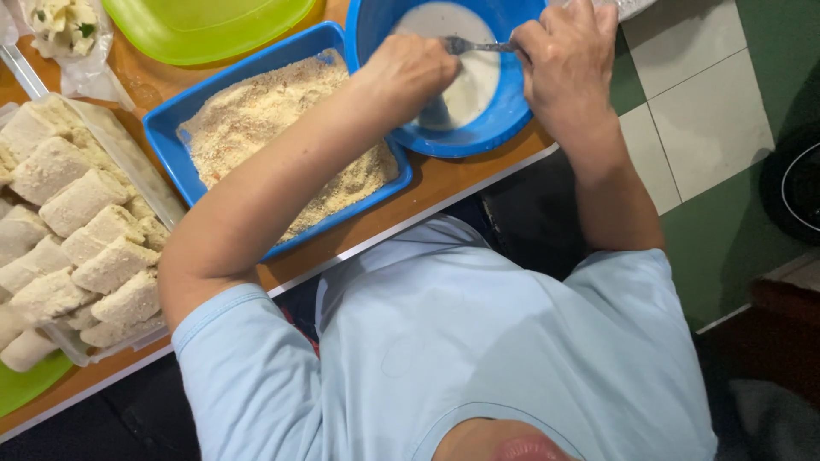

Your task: The person is coating pre-rolled pastries with a liquid batter and then breading them in breadcrumbs.

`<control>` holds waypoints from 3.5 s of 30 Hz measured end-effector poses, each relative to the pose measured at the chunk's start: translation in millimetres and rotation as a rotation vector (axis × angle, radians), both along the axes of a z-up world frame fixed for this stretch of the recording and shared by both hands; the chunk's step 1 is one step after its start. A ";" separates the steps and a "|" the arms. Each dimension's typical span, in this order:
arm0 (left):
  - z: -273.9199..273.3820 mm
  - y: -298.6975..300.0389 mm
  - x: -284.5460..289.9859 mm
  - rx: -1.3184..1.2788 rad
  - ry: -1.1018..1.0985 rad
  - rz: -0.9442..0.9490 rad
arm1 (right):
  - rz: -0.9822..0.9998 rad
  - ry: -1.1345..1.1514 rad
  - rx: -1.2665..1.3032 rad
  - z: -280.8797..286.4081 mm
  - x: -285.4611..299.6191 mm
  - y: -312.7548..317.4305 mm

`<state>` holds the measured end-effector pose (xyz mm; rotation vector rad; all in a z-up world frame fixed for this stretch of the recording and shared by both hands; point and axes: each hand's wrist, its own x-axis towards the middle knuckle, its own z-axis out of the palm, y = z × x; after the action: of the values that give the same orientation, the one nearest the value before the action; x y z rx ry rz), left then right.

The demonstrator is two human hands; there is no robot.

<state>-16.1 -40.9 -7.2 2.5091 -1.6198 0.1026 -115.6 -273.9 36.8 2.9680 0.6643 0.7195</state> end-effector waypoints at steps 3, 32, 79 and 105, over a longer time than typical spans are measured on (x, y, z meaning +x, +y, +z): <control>8.5 -8.0 -11.5 0.026 0.019 -0.028 | -0.029 -0.038 0.008 -8.9 2.3 1.5; 73.0 48.7 -50.7 -0.710 0.279 0.158 | 0.228 0.513 0.847 5.0 -0.4 52.1; 57.4 48.6 -72.9 -0.881 0.456 0.241 | 0.076 0.490 0.863 5.1 -5.1 68.0; 52.4 41.5 -72.1 -0.903 0.446 0.238 | 0.057 0.442 0.842 2.5 -8.5 63.6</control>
<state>-88.2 0.6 45.2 1.8154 -0.8171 0.2218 -124.1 -210.3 39.2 3.9713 0.5505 0.3971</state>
